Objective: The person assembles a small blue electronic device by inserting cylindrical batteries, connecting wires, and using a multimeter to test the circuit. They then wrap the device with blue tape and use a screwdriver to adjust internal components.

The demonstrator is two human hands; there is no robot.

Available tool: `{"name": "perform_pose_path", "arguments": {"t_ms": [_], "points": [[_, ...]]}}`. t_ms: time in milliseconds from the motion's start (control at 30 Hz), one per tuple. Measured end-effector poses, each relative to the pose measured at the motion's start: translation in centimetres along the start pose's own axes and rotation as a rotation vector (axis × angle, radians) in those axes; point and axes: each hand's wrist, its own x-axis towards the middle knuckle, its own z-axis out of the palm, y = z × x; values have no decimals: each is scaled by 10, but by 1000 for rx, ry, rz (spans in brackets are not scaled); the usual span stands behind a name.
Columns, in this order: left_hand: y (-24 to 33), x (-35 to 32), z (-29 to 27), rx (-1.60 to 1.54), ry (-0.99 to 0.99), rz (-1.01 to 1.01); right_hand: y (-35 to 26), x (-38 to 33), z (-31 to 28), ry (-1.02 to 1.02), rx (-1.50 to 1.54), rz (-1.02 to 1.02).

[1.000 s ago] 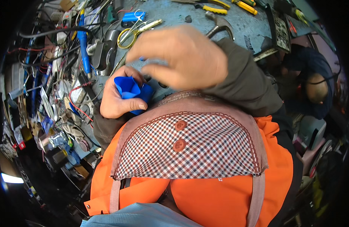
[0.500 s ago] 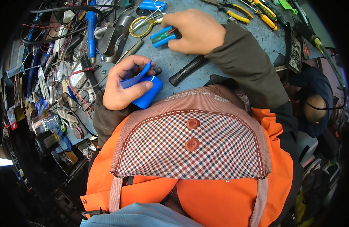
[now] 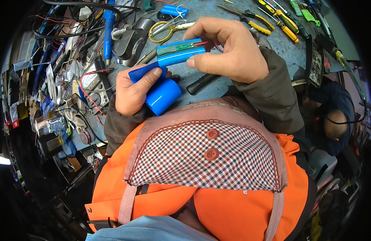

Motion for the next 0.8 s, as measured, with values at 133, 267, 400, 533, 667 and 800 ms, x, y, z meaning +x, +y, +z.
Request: {"name": "perform_pose_path", "arguments": {"t_ms": [133, 267, 400, 533, 667, 800], "points": [[-3, 1, 3, -52, 79, -28, -7, 0, 6, -3, 40, 9], [2, -2, 9, 29, 102, -20, -16, 2, 7, -118, 70, 156], [4, -3, 13, 88, 104, 14, -15, 10, 17, -122, 188, 233], [1, -4, 16, 94, 130, 42, -7, 15, 18, -150, 239, 317], [-3, -1, 10, 116, 11, 93, -3, 15, 19, -95, 307, 322], [2, 0, -2, -19, -270, 60, -2, 12, 21, -61, 323, 360]]}}
